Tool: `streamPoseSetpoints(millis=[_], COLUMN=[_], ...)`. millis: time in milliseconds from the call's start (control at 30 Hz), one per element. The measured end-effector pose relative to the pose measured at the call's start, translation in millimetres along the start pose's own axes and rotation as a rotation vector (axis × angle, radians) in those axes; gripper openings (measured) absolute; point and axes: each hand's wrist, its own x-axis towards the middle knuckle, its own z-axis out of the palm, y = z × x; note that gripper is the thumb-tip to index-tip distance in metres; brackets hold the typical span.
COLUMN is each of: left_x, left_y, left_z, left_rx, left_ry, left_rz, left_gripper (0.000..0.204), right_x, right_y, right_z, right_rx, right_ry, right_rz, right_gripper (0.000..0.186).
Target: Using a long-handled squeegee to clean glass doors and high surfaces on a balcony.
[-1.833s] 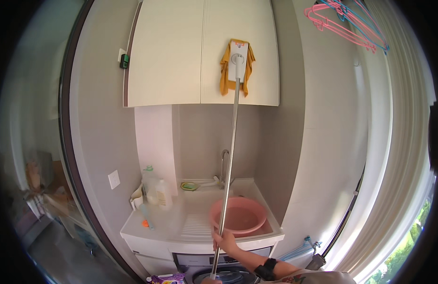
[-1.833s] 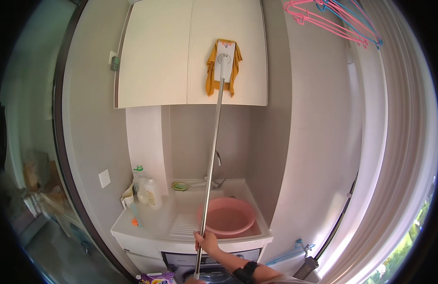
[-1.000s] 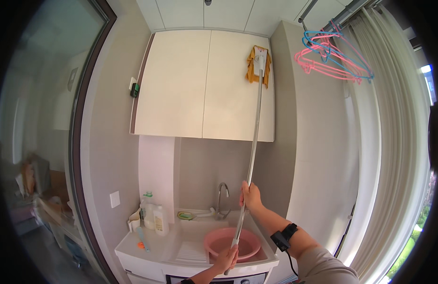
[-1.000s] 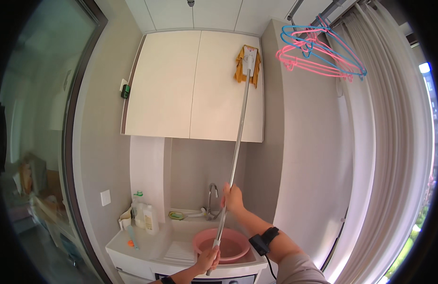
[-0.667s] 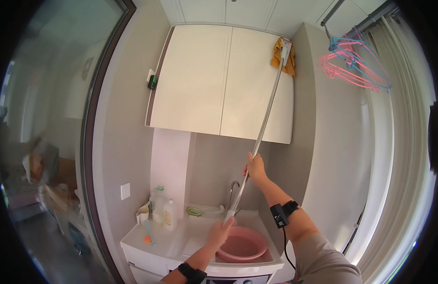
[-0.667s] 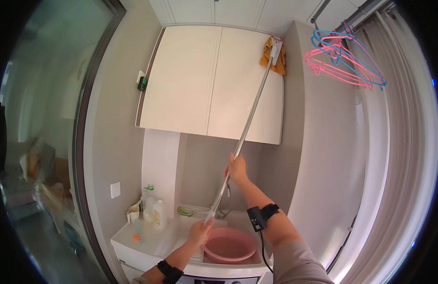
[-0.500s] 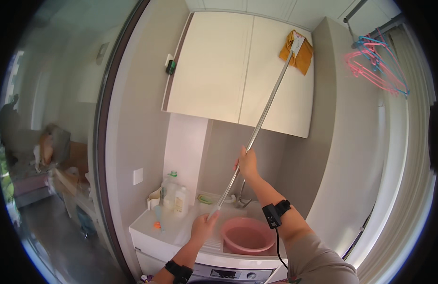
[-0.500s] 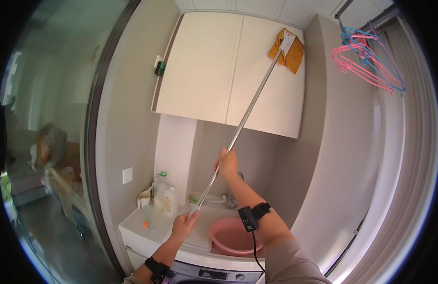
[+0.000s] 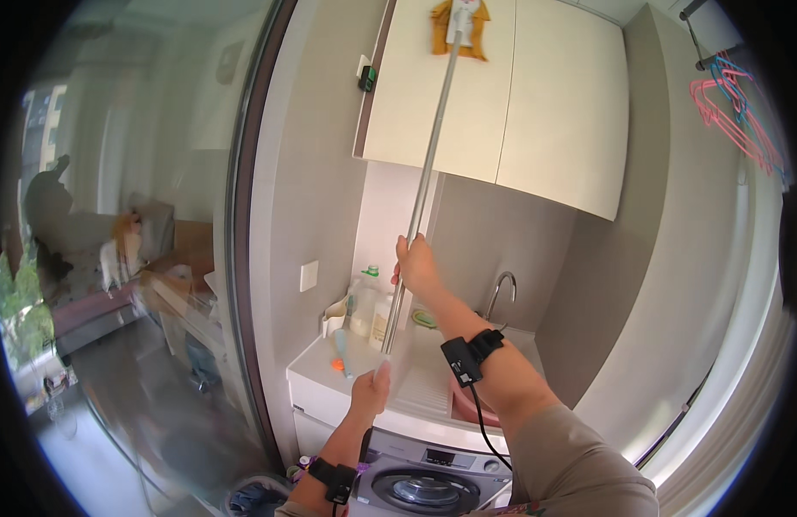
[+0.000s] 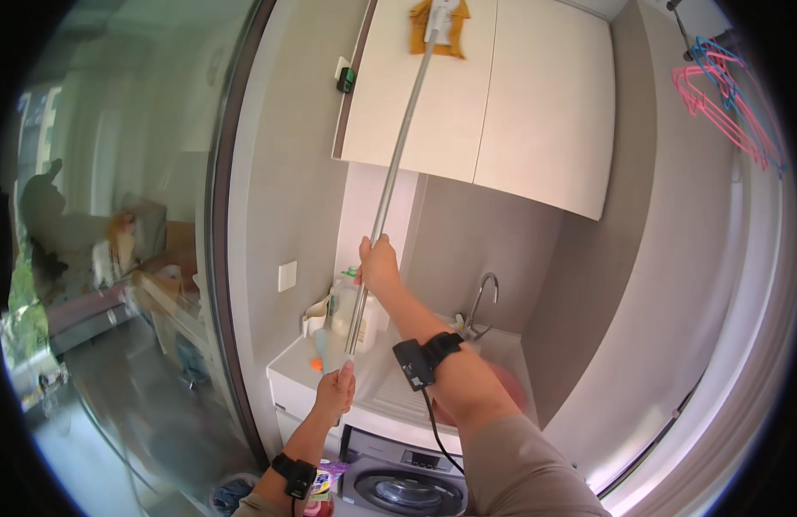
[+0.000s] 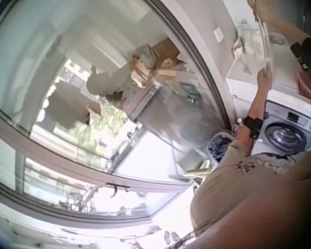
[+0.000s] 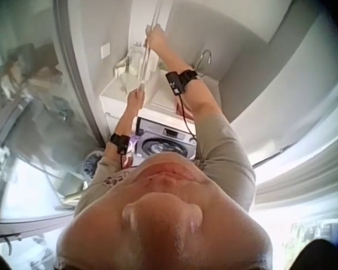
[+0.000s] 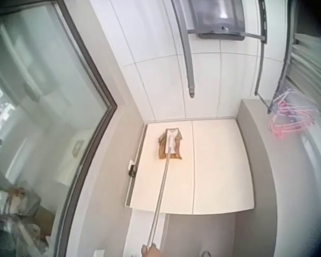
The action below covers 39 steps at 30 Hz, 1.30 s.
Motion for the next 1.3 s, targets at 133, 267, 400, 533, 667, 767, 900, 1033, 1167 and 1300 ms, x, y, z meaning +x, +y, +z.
streamPoseSetpoints(millis=[133, 267, 400, 533, 667, 767, 900, 1033, 1167, 1300], left_x=[-15.9, -71.6, -140.0, -160.3, -116.4, -75.3, -44.9, -88.7, -161.3, -157.0], left_y=[-42.9, -109.0, -179.6, -174.1, -109.8, -44.8, -46.5, -119.4, -238.8, -208.7], left_z=[-13.3, -25.3, -49.4, -57.0, -21.7, 12.8, 2.6, -36.7, -102.4, -96.5], left_rx=[-0.053, -0.080, 0.066, -0.013, 0.221, 0.278, 0.145, 0.412, 0.766, 0.739], left_ry=[-0.066, -0.327, -0.428, -0.566, -0.470, -0.311, -0.265, -0.245, -0.584, -0.279], left_rz=[-0.207, -0.289, -0.402, -0.648, -0.459, -0.302, -0.390, -0.384, 0.148, -0.364], left_gripper=[0.056, 0.060, 0.056, 0.048, 0.043, 0.044, 0.042, 0.037, 0.038, 0.041], right_x=[-30.4, -108.5, -196.3, -231.7, -174.7, -112.8, -92.2, -150.2, -253.8, -241.1], right_y=[23.9, 56.0, 121.1, 108.1, 76.8, 41.3, 24.2, 91.3, 118.5, 123.0], right_z=[15.9, 14.0, 18.2, 6.6, -24.0, -48.9, -34.4, 8.2, 43.7, 46.4], right_rx=[0.003, -0.086, -0.140, 0.018, -0.195, -0.095, -0.014, -0.034, 0.090, 0.150], right_ry=[-0.044, -0.121, -0.239, -0.272, -0.031, 0.079, 0.109, 0.041, -0.098, -0.121], right_rz=[0.030, 0.127, 0.189, 0.397, 0.072, 0.016, 0.038, 0.135, 0.292, 0.287], right_gripper=[0.033, 0.027, 0.026, 0.028, 0.027, 0.028, 0.025, 0.025, 0.022, 0.024])
